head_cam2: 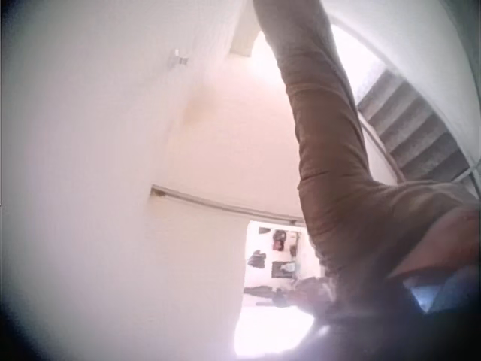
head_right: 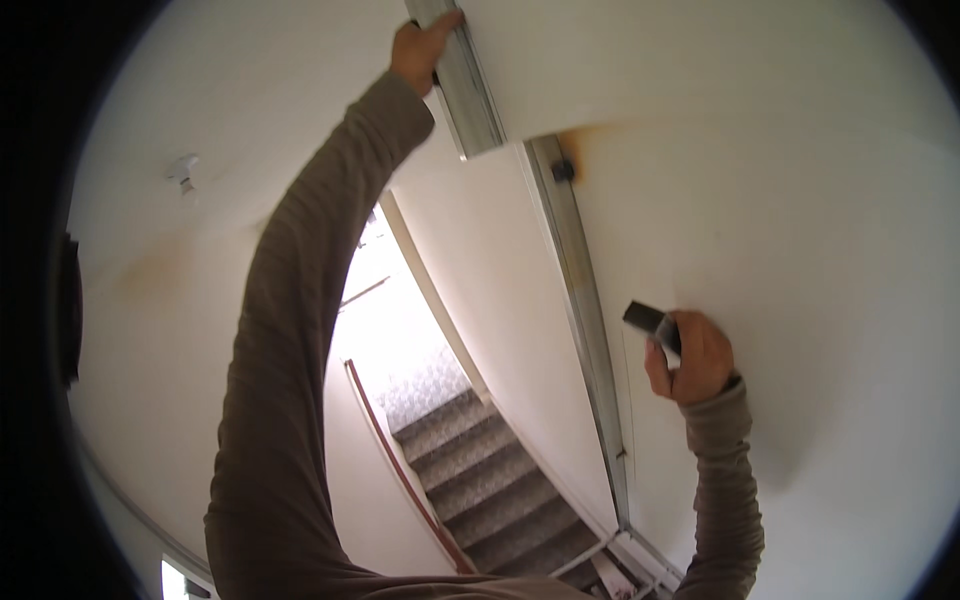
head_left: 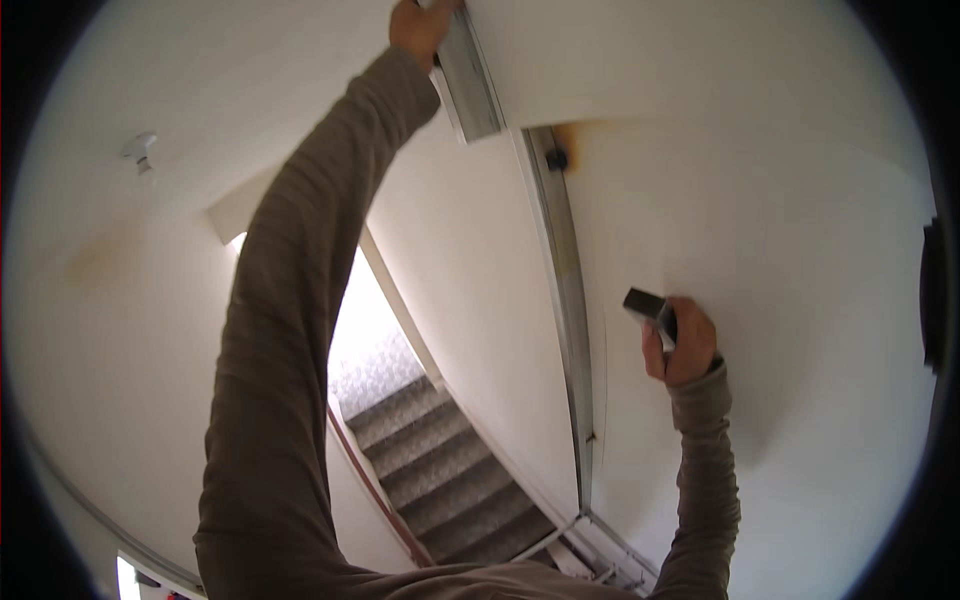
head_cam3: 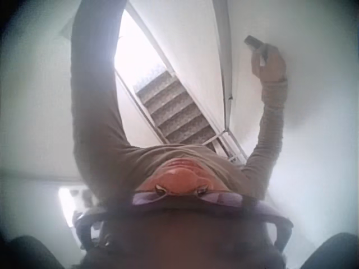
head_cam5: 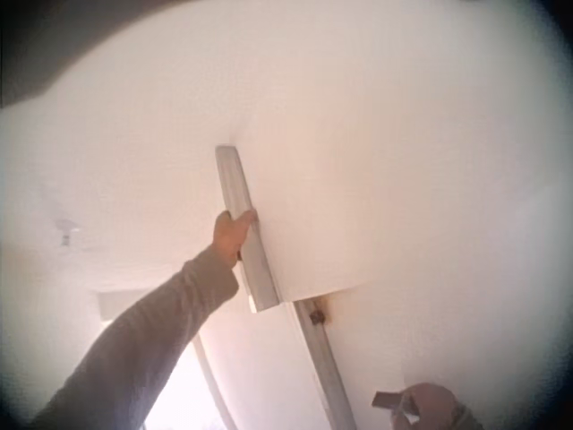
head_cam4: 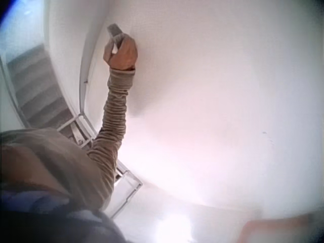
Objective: The person hangs a welding cable onto a ceiling metal frame, holds a metal profile against the ceiling and wall to check alignment, and fits short metal tube pieces against the frame joints.
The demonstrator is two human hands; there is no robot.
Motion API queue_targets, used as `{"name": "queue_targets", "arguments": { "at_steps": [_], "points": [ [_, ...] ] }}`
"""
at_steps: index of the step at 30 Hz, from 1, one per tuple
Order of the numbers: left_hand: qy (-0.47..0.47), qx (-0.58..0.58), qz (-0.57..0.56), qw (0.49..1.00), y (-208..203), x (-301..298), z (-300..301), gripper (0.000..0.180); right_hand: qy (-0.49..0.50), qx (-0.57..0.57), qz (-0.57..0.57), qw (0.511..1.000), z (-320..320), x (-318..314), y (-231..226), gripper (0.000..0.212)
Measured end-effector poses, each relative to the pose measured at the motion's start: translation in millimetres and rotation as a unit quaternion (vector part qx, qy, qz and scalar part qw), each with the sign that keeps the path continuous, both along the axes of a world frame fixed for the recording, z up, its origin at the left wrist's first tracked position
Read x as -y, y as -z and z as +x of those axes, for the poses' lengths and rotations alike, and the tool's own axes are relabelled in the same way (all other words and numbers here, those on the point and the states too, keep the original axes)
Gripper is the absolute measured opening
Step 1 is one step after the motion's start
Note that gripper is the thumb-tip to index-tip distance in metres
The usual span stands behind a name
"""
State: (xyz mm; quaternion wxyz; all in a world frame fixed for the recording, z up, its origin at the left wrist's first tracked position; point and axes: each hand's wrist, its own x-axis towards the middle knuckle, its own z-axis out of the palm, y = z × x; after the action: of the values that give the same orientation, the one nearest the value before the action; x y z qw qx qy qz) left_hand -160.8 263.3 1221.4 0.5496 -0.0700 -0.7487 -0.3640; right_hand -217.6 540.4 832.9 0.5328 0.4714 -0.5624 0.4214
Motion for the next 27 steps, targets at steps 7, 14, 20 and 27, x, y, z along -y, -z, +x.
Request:
{"name": "queue_targets", "arguments": {
  "at_steps": [7,14,20,27],
  "points": [
    [0.022,-0.008,-0.003,1.000,-18.1,-3.1,-4.1,0.053,-0.003,0.024,0.013,1.000,4.0,-6.3,-3.9,0.026],
    [0.081,-0.018,0.008,0.997,-19.6,6.5,-14.2,0.055,-0.009,0.025,0.013,1.000,-4.7,1.0,-5.0,0.026],
    [0.034,-0.015,-0.007,0.999,-24.7,7.1,-8.8,0.056,-0.015,0.024,0.013,1.000,-1.2,0.6,-5.7,0.026],
    [0.038,0.005,-0.029,0.999,-21.7,0.4,-2.2,0.060,-0.005,0.016,0.017,1.000,3.4,-7.1,-1.2,0.026]
  ]
}}
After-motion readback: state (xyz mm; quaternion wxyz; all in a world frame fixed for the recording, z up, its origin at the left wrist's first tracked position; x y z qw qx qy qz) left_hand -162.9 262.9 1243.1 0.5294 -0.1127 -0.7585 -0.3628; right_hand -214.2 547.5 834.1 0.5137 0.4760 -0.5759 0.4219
